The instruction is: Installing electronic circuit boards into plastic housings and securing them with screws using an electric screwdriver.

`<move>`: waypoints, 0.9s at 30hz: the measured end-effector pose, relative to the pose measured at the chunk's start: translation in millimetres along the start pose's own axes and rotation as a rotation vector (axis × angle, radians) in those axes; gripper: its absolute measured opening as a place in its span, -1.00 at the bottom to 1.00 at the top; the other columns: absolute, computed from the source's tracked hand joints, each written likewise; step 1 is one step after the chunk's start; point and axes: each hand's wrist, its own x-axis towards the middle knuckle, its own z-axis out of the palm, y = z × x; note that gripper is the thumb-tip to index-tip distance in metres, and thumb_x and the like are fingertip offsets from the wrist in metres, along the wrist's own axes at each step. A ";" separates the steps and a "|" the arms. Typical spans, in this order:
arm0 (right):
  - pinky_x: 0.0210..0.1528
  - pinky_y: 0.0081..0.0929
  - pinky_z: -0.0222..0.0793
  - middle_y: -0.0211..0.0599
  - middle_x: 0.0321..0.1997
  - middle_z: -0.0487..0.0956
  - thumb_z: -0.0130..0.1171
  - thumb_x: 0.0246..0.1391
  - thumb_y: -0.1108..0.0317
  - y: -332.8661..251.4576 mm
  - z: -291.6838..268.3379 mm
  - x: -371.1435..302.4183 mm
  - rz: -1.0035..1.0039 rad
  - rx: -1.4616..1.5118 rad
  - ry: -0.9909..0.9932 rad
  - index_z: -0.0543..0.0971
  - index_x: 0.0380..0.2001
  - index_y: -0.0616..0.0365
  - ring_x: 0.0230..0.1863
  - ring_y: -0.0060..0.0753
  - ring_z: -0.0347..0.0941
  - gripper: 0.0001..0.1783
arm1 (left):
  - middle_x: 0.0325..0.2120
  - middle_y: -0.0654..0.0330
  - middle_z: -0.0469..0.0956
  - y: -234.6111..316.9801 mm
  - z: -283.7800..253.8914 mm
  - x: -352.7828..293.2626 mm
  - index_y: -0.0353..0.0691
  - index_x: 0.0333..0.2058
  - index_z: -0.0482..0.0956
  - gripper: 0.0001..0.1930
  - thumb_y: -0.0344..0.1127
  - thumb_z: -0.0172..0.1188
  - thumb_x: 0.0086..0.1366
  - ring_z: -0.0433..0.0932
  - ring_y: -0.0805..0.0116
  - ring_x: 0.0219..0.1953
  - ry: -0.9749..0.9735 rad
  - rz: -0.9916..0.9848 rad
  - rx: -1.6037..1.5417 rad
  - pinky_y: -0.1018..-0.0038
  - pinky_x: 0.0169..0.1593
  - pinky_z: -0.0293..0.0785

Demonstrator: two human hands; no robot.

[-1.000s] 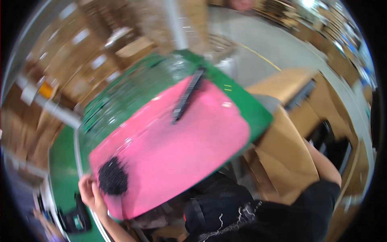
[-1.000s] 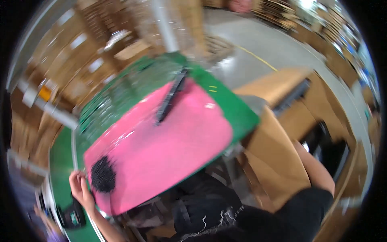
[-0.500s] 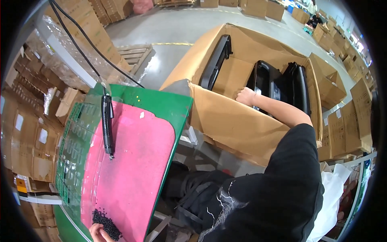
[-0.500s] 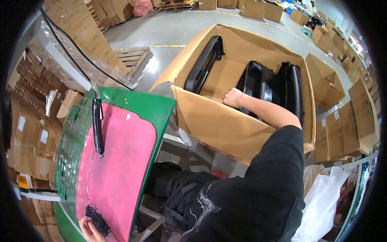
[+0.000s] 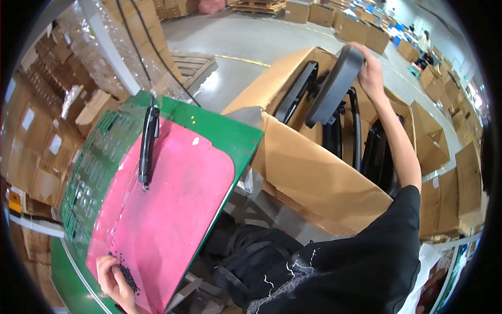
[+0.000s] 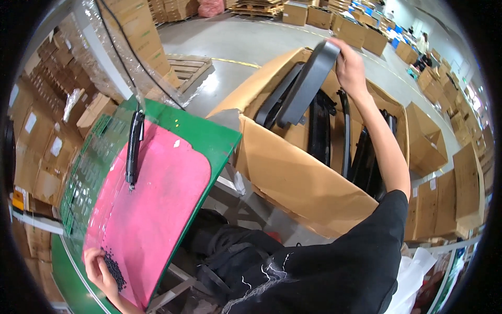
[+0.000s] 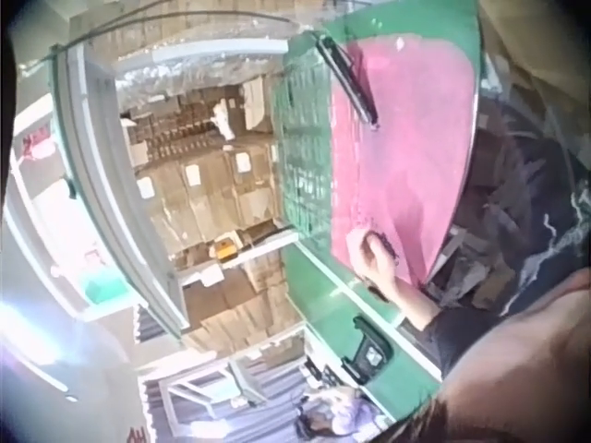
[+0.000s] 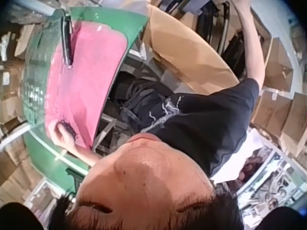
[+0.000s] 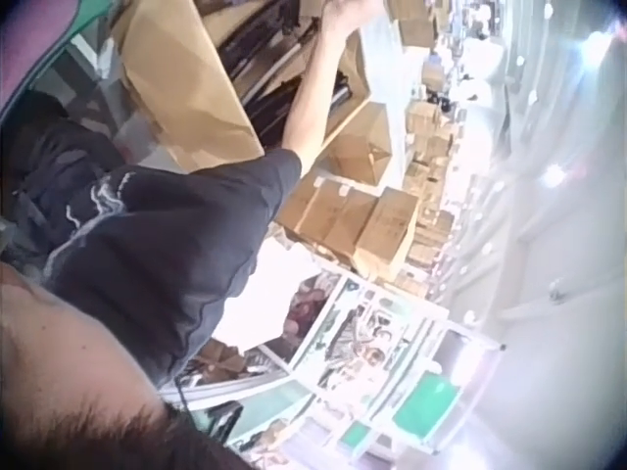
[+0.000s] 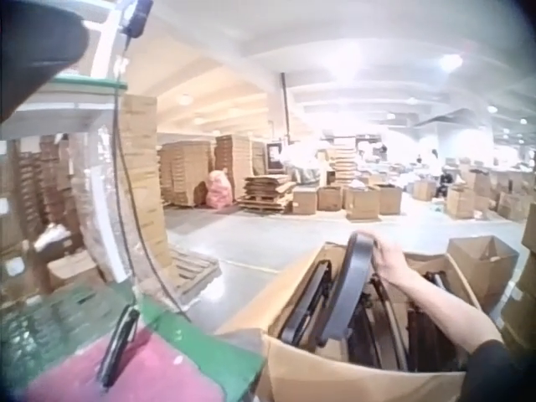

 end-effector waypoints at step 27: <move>-0.01 -0.07 0.50 -0.07 0.04 0.54 0.08 0.08 0.35 -514.1 430.2 100.8 -0.602 0.076 -0.757 0.53 -0.06 0.10 0.08 0.00 0.50 -0.68 | -0.22 0.05 0.54 -27.5 15.6 9.7 -0.28 -0.12 0.53 -0.69 -0.26 0.25 0.21 0.52 0.05 -0.09 -0.167 -0.271 0.087 0.26 -0.02 0.48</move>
